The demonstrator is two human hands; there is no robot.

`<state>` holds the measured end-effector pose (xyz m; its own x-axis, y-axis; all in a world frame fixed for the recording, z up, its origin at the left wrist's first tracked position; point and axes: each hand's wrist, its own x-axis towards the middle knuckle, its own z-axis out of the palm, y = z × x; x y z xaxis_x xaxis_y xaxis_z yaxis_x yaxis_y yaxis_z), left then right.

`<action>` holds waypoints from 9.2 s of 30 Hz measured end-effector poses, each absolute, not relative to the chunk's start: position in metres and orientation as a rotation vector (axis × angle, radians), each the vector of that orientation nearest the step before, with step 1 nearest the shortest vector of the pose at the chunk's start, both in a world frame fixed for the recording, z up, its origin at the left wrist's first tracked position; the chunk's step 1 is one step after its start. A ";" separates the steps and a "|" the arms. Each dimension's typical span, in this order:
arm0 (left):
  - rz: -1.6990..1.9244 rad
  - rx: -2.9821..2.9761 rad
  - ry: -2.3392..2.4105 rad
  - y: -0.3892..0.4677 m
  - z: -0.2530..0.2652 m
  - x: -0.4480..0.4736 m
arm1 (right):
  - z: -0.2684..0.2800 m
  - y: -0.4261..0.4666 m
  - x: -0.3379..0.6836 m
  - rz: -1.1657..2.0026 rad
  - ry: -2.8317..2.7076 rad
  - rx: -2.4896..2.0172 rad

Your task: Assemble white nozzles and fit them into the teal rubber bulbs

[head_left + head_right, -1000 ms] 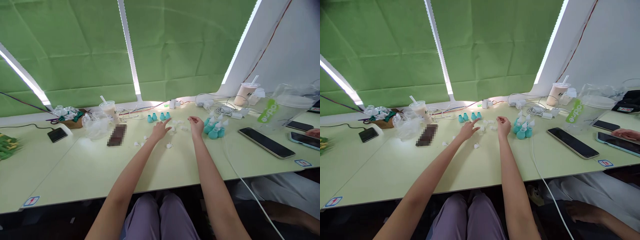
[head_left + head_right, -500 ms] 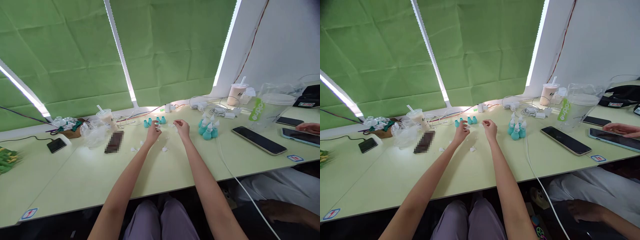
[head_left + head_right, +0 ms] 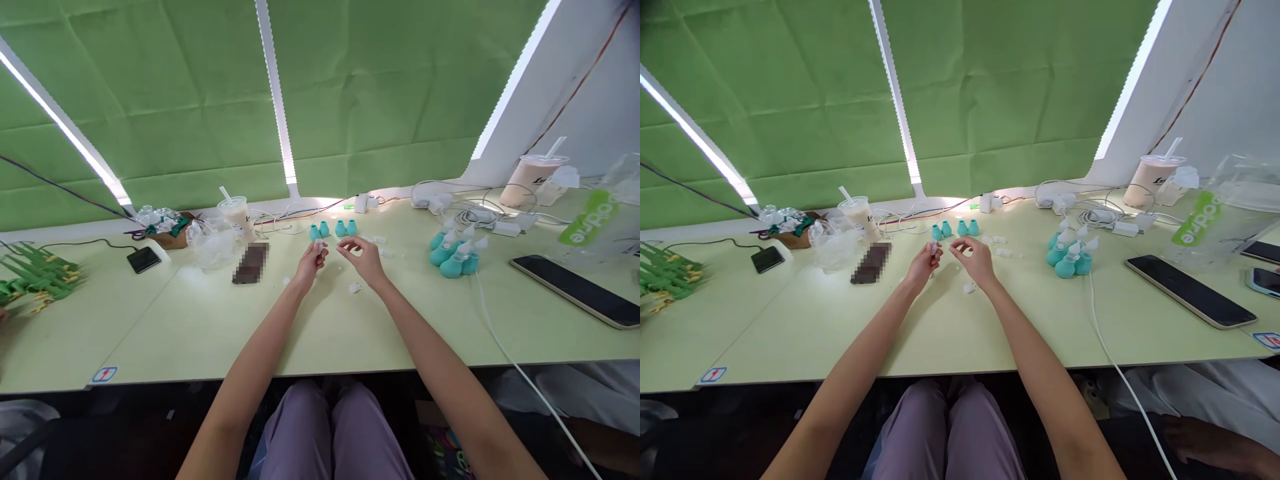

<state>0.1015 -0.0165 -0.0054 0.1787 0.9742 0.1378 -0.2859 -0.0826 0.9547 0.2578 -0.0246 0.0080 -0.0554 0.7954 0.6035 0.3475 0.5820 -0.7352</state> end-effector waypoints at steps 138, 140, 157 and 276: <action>1.195 1.647 0.903 -0.031 -0.008 0.118 | -0.004 -0.024 0.246 1.407 -1.314 -0.726; 1.180 1.630 0.857 -0.033 -0.009 0.118 | -0.006 -0.022 0.247 1.341 -1.376 -0.751; 1.011 1.678 0.754 -0.037 0.004 0.116 | -0.005 -0.016 0.253 1.224 -1.464 -0.755; 1.518 0.886 0.776 -0.033 0.009 0.114 | -0.004 -0.026 0.234 0.786 -1.512 -0.841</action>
<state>0.1139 -0.0328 0.0093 -0.0579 0.9922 0.1102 -0.4923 -0.1244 0.8615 0.2343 -0.0265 -0.0045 -0.0644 0.8576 0.5103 0.0749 0.5141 -0.8545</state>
